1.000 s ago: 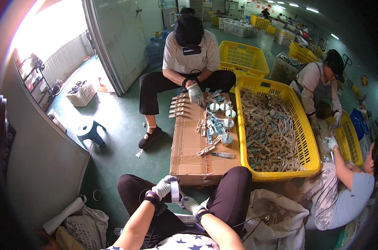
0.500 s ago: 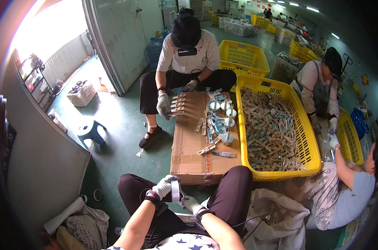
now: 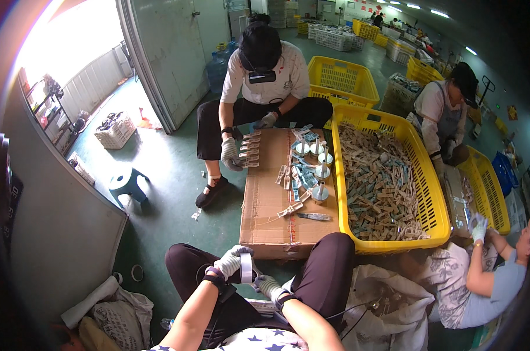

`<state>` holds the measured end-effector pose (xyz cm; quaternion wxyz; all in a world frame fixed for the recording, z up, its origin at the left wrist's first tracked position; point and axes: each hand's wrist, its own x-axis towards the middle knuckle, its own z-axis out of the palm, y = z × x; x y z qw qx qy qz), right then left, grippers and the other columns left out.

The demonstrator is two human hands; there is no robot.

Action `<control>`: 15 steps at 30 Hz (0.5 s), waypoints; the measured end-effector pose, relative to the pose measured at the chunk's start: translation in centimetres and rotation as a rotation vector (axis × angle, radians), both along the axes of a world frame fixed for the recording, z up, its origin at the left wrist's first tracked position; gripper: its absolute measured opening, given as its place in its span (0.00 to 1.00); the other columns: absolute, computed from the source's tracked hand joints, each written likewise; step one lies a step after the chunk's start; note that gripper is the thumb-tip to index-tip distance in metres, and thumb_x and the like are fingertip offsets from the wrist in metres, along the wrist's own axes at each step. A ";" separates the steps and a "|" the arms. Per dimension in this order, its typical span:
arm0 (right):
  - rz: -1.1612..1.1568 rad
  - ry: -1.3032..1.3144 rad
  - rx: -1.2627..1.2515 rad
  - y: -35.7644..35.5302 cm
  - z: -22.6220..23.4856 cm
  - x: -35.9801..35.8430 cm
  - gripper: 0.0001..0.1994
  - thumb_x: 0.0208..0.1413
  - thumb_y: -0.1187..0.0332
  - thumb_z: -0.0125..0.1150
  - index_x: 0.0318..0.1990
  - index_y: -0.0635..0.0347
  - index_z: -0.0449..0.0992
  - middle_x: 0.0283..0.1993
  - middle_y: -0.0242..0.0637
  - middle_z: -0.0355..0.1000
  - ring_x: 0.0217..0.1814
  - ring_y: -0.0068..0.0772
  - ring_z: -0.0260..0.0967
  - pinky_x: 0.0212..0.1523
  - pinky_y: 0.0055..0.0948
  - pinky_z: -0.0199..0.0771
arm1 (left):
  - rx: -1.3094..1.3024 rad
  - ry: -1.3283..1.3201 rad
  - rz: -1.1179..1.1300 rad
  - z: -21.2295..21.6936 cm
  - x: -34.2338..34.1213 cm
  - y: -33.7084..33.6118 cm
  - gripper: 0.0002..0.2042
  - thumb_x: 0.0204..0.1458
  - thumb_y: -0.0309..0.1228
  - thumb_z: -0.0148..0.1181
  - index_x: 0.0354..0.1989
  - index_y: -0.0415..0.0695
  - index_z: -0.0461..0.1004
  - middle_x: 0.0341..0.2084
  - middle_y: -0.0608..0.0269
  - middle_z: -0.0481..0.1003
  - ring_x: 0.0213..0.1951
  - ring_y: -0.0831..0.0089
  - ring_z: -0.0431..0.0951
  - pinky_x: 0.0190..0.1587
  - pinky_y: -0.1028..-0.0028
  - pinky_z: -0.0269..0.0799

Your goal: Assembling small electrical or plastic components using hands and a tape dispenser.

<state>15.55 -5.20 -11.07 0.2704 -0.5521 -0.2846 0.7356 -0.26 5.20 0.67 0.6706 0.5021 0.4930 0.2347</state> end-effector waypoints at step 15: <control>-0.079 0.021 -0.040 -0.1 0.1 -0.4 0.06 0.62 0.73 0.55 0.42 0.65 0.74 0.35 0.40 0.76 0.26 0.26 0.71 0.30 0.23 0.75 | 0.136 0.078 -0.044 0.1 -0.3 -0.3 0.10 0.52 0.24 0.63 0.44 0.43 0.78 0.38 0.65 0.78 0.43 0.73 0.76 0.47 0.73 0.72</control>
